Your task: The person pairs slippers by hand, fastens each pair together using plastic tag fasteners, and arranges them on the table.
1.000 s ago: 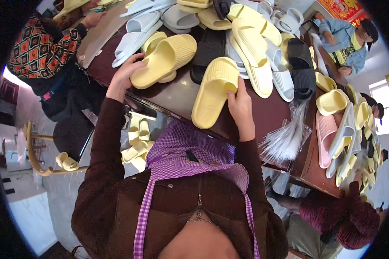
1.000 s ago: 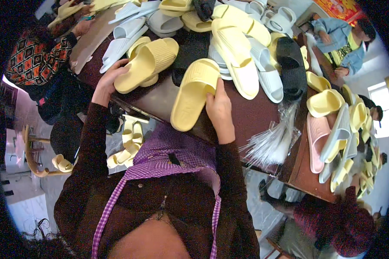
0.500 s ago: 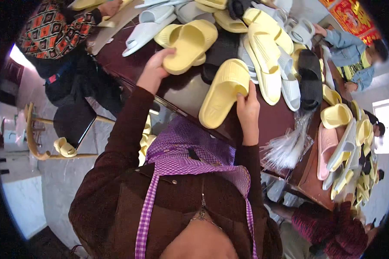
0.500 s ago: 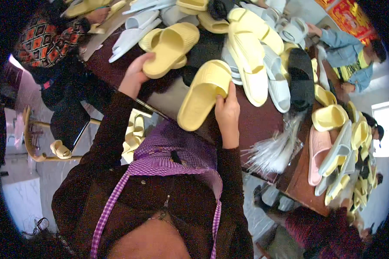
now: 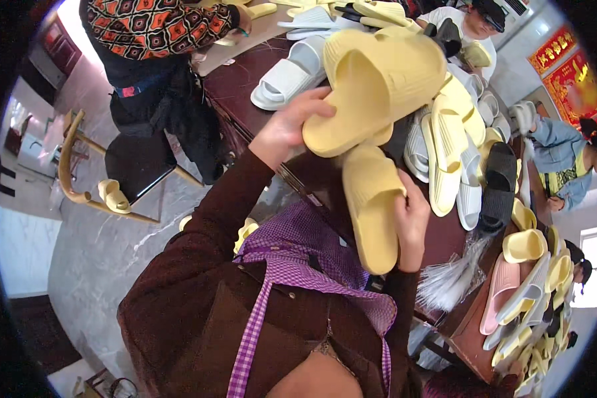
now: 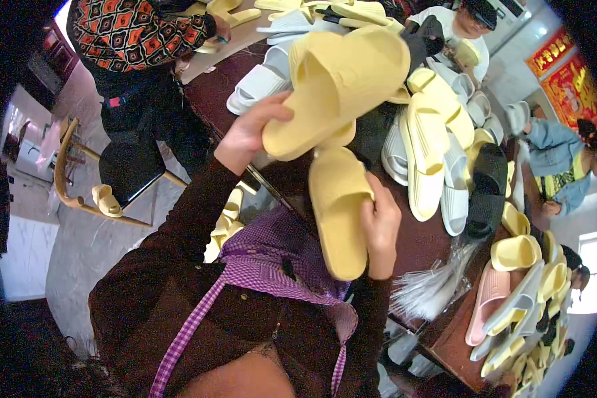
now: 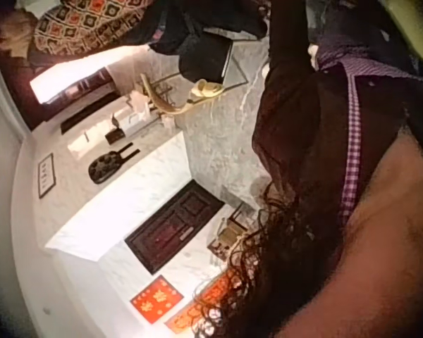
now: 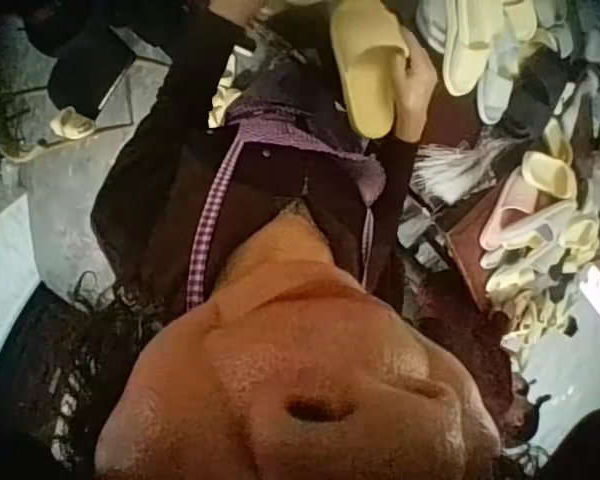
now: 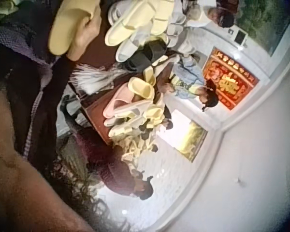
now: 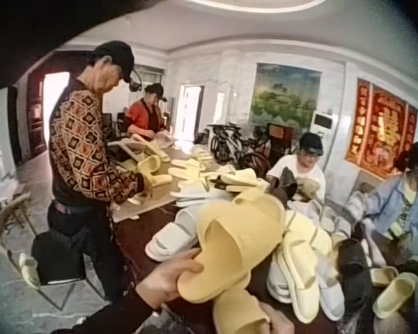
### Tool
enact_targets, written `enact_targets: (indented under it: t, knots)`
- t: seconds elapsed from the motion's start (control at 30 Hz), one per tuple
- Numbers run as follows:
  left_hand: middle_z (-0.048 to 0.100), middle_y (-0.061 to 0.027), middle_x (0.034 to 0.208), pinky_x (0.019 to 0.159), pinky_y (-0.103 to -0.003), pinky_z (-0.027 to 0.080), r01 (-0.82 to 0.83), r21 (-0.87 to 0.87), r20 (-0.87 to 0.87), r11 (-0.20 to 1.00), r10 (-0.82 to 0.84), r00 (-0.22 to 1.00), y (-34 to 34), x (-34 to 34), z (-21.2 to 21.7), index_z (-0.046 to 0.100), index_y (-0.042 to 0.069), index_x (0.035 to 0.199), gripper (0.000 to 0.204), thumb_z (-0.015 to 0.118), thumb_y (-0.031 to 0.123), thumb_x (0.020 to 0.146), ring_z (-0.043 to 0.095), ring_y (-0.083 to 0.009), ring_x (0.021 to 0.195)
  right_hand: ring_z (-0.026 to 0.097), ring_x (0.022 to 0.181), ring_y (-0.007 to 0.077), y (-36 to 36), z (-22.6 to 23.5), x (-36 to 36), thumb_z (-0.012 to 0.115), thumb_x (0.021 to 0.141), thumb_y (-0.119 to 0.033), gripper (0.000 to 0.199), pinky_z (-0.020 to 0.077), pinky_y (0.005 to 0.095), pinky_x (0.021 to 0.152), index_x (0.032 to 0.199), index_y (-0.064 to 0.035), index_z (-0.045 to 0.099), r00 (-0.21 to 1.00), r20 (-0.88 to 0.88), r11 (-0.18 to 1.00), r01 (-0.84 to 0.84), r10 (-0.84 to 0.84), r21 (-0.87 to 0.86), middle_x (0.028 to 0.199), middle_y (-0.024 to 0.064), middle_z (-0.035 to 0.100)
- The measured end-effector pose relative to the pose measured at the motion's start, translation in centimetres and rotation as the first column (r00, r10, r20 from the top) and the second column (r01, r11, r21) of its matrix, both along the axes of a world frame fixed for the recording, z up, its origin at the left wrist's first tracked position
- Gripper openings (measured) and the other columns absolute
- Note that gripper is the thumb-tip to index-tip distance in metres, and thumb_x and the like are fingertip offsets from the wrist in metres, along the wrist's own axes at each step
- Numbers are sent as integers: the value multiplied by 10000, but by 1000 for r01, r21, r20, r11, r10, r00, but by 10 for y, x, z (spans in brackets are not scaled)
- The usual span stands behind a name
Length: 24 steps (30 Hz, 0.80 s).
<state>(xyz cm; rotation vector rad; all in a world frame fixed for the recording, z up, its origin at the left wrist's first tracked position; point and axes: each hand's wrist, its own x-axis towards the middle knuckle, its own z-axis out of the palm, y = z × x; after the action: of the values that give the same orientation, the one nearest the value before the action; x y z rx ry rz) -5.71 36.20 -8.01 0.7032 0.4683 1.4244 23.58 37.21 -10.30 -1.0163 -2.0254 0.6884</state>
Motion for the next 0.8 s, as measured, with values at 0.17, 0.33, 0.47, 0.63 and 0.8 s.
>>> enact_targets:
  t: [0.17,0.33,0.47,0.63,0.8]
  knots:
    - [552,-177,1161,907,-355,478,-118,66,-15,991,120,993,-22,4,51,408,-70,1253,522,519,6,749,589,-257,1027,601,812,292,35,-2,-62,509,819,-44,350,472,319,726,1165,-24,558,982,190,994,-33,13,102,928,144,630]
    - [536,-166,1184,905,-347,476,-193,79,-92,978,200,975,-30,-1,50,401,-55,1266,541,521,17,743,577,-241,1039,603,917,226,41,4,-83,539,836,-81,405,473,345,787,1230,-6,486,981,-189,963,-97,49,-253,1042,141,608]
    - [529,-144,1179,893,-334,473,-196,102,-200,975,213,956,-27,30,24,396,-43,1271,547,543,18,748,579,-215,1011,577,993,214,9,33,-65,483,856,-27,444,475,335,820,1294,10,414,761,-640,823,-428,104,-375,1143,90,565]
    - [516,-127,1165,867,-303,462,-136,235,-441,962,230,868,-26,102,7,359,-39,1296,611,597,25,737,560,-180,991,543,1075,249,-16,5,-24,522,856,-78,509,450,366,911,1317,46,345,500,-842,799,-412,-205,-439,1222,144,514]
    - [474,-131,1215,873,-306,442,225,160,-433,961,-137,891,-26,141,26,281,-8,1361,705,635,59,755,513,-188,1056,507,1138,281,-37,10,69,614,818,-175,613,406,409,993,1322,37,339,392,-826,836,-207,-405,-508,1260,154,493]
